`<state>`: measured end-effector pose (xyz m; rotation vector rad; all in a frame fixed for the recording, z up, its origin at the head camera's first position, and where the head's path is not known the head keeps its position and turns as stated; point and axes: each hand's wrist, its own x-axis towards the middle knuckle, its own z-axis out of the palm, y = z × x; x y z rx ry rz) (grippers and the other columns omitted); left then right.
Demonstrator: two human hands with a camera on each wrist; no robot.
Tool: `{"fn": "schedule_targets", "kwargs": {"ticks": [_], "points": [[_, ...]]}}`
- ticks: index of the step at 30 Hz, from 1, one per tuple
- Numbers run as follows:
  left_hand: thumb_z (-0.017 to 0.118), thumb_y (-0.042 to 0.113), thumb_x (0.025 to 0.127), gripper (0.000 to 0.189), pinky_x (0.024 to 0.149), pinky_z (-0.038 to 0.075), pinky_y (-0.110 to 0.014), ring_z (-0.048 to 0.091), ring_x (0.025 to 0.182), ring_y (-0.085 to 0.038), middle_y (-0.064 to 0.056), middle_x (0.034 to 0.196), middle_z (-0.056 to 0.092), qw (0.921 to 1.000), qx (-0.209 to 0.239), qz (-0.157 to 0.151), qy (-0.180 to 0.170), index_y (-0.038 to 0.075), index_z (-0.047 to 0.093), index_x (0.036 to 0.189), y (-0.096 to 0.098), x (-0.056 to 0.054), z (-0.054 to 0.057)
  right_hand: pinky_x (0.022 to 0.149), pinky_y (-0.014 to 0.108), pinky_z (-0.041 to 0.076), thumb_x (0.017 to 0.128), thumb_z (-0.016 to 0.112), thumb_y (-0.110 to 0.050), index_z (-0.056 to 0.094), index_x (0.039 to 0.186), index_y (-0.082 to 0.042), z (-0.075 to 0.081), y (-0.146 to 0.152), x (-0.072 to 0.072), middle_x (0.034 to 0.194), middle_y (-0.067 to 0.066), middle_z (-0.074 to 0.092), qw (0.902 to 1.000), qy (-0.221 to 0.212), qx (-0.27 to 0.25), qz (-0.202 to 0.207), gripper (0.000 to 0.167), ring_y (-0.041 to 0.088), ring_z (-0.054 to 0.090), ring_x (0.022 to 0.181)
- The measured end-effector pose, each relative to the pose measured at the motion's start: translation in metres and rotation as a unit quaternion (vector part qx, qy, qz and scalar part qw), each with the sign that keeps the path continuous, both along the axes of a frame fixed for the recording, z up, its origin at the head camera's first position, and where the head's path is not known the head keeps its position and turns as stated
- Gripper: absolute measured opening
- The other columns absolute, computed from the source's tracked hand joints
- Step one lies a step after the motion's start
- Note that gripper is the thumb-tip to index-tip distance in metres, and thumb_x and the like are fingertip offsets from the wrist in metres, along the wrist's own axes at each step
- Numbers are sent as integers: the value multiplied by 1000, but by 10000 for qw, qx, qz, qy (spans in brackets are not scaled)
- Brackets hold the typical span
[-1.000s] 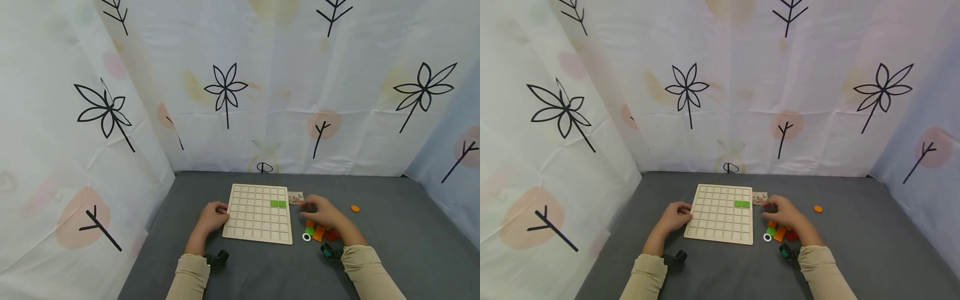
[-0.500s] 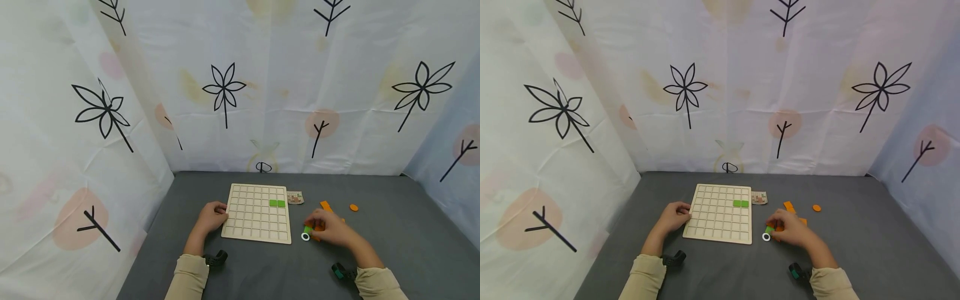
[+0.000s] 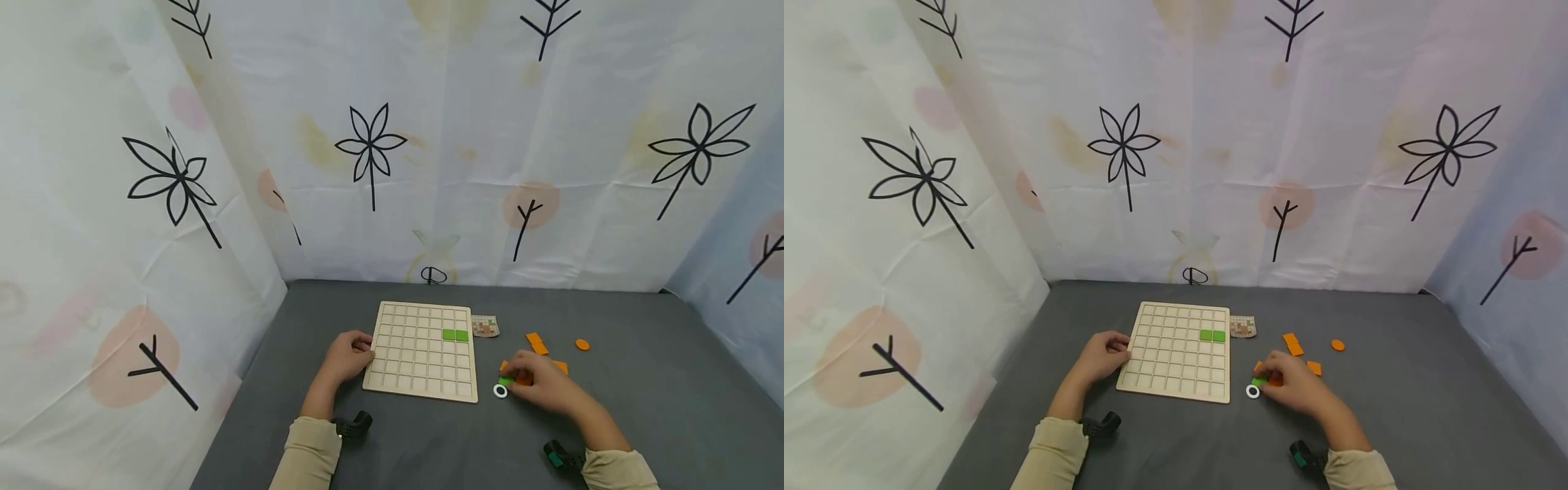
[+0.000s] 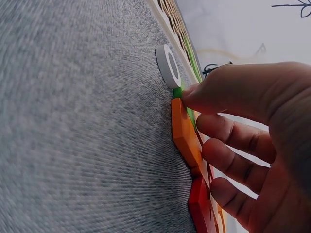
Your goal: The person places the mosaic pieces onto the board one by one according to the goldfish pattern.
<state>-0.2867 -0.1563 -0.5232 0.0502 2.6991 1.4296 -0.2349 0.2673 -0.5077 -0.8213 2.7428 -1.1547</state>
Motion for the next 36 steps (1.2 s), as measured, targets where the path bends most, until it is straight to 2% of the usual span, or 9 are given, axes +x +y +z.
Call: {"fn": "schedule_targets", "kwargs": {"ticks": [5,10,21,30,36], "points": [[75,11,95,30,79,58,-41,69,91,-19,-9,104,72,10000,28,-12,15,3,73,124,0,1,1,66,26,50,92,80,-4,78,110,-2,1,-1,0,102,6,67,9999,-90,-1,-49,18,1,54,77],[75,11,95,30,79,58,-41,70,91,-18,-9,103,72,10000,-18,-35,72,3,74,123,0,1,1,66,26,50,92,79,-3,78,114,-1,1,-1,-1,105,5,68,9998,-4,105,-182,22,-1,53,77],[76,11,95,29,79,58,-41,69,90,-18,-9,103,71,9999,63,-70,99,3,74,123,-1,0,-1,64,26,48,89,84,-11,77,101,-12,3,-2,0,99,-1,67,9990,96,320,-283,14,0,51,73],[74,11,96,29,77,56,-39,68,88,-17,-8,102,71,10000,-35,-51,59,4,74,124,0,0,0,64,25,47,86,88,-13,78,99,-15,4,-3,2,94,-4,66,9965,102,591,-587,16,2,52,72],[75,11,95,29,78,57,-40,68,88,-17,-8,102,71,10000,-74,6,49,4,74,123,0,1,1,66,26,49,86,86,-11,78,100,-14,3,-5,1,97,-4,68,9958,65,652,-634,17,1,54,75]]}}
